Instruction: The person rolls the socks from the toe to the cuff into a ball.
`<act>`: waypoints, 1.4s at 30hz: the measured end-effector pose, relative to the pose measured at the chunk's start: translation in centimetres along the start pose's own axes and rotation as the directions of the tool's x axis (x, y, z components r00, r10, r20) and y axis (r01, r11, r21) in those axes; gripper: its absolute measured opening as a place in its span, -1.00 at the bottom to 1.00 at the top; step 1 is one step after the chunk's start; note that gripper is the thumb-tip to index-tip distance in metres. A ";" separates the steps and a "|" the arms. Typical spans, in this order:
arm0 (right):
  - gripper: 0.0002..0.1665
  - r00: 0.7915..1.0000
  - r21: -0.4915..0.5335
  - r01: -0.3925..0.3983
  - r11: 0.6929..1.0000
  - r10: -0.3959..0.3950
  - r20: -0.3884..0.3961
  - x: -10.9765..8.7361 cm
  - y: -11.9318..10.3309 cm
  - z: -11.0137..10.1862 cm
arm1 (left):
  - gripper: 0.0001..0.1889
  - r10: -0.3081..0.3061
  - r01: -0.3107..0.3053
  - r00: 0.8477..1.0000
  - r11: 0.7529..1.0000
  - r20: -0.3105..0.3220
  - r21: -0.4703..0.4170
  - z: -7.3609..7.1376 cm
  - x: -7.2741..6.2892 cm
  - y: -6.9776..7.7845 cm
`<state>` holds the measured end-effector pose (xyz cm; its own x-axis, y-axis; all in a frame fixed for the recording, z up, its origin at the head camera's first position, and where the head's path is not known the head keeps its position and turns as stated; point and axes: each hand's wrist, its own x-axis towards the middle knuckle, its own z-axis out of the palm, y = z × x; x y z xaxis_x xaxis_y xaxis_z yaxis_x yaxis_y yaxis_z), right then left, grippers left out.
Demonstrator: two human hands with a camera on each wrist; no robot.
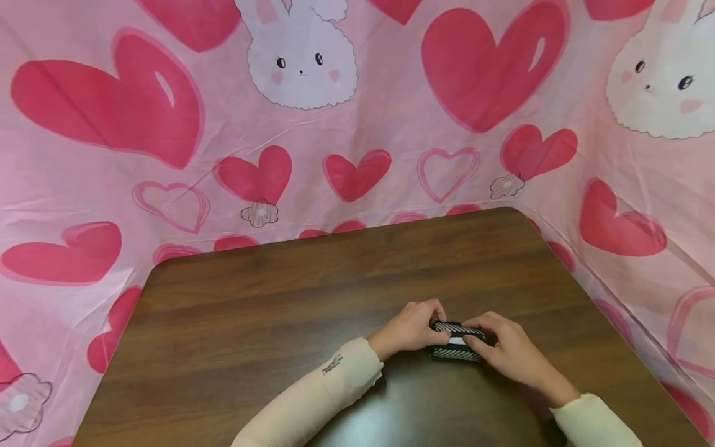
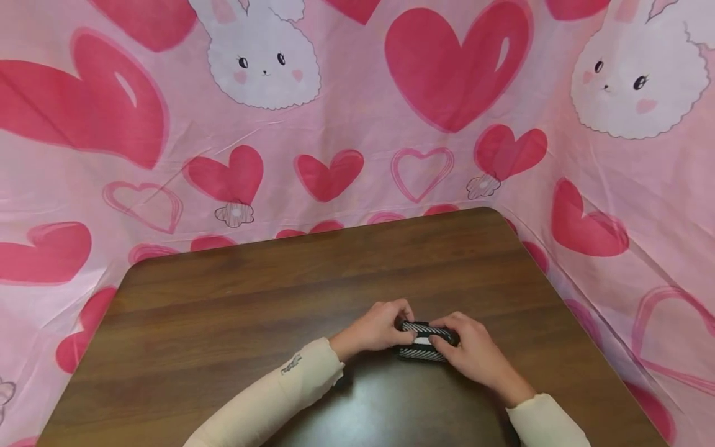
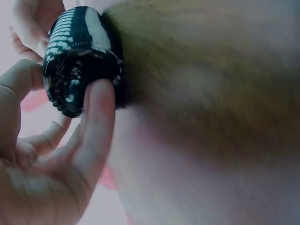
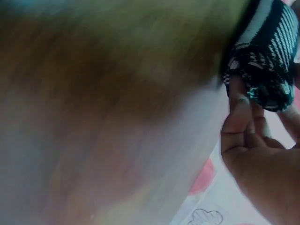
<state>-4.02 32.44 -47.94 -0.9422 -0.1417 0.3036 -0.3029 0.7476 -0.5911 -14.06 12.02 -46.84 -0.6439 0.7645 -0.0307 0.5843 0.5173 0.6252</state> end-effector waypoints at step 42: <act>-0.34 0.982 -0.310 0.182 0.933 -0.158 0.101 1.3 -0.9 -0.8 | -0.41 0.321 -0.299 0.947 0.831 0.035 0.469 0.2 0.1 1.4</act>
<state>-4.86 32.13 -46.38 -0.8922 -0.3228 0.3159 -0.4097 0.8729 -0.2650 -13.22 12.88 -46.16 -0.4049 0.9029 0.1444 0.9097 0.3819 0.1628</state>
